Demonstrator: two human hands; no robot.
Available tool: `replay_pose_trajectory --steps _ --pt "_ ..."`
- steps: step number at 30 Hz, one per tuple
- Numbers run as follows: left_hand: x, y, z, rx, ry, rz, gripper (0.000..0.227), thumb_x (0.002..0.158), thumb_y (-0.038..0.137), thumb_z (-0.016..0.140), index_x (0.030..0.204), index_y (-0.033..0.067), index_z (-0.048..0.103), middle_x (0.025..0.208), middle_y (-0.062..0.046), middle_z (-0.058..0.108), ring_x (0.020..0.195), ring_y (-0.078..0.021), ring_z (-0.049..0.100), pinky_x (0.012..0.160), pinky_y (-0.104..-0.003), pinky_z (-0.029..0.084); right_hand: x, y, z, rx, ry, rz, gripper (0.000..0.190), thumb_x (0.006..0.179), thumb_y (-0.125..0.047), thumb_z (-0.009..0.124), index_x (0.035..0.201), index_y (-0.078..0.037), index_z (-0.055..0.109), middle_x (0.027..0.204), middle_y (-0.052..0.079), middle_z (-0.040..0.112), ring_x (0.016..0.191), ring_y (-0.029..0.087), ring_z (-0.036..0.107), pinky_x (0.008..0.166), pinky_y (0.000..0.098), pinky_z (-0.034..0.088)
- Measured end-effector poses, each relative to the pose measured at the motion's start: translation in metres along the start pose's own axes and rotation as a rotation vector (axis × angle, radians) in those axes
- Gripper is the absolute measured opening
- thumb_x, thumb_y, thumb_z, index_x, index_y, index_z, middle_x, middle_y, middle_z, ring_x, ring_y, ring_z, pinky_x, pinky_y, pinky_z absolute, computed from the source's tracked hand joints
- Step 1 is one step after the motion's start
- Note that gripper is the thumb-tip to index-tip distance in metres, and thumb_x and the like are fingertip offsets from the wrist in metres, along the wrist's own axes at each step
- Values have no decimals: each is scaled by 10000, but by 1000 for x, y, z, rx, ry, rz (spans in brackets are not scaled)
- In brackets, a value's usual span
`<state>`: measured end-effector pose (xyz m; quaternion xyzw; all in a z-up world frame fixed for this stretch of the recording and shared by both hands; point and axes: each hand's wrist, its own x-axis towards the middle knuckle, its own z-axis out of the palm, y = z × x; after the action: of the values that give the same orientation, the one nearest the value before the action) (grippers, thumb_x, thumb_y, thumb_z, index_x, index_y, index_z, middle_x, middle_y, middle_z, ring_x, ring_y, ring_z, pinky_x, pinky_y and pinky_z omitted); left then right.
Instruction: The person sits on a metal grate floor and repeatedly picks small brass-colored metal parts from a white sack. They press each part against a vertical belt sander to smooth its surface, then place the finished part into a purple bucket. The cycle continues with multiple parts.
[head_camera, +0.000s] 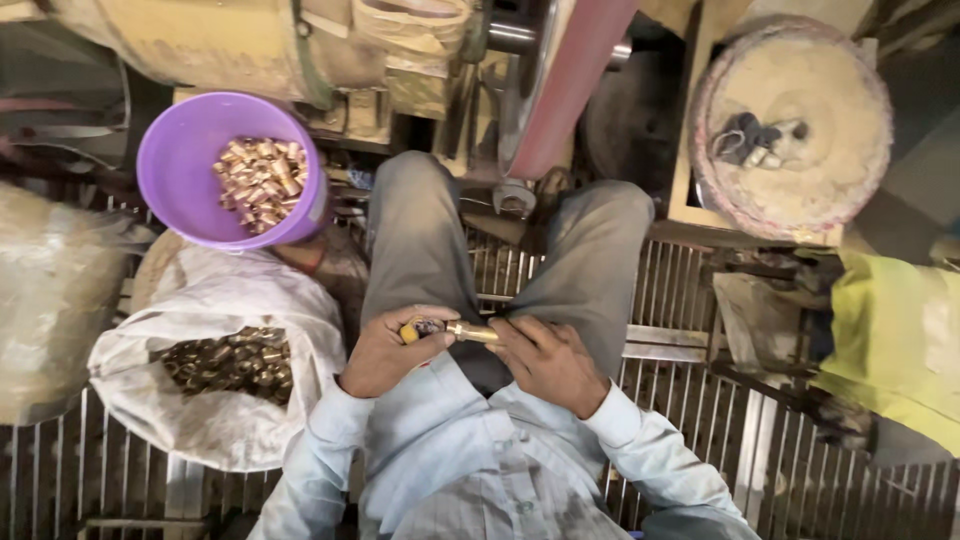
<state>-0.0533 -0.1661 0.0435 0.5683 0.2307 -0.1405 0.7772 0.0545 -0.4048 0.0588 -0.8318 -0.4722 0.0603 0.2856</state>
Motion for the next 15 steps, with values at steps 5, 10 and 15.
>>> replay_pose_trajectory --steps 5,10,15 --pt "12 -4 11 -6 -28 78 289 916 79 753 1202 35 745 769 43 626 621 -21 519 526 -203 420 -2 12 3 304 -73 133 347 927 -271 775 1182 -42 718 1002 106 713 813 297 704 697 372 566" --pt "15 1 11 27 -14 64 328 924 103 746 1244 33 736 808 44 650 650 -18 528 548 -202 425 1 10 10 523 2 231 324 927 -210 786 1165 -3 714 959 126 716 758 256 701 683 335 560" --pt "13 17 7 238 171 128 325 978 180 641 1276 56 682 859 -11 724 657 -67 592 587 -234 491 9 11 4 423 113 216 342 907 -202 800 1161 6 703 966 131 716 731 250 702 668 334 566"
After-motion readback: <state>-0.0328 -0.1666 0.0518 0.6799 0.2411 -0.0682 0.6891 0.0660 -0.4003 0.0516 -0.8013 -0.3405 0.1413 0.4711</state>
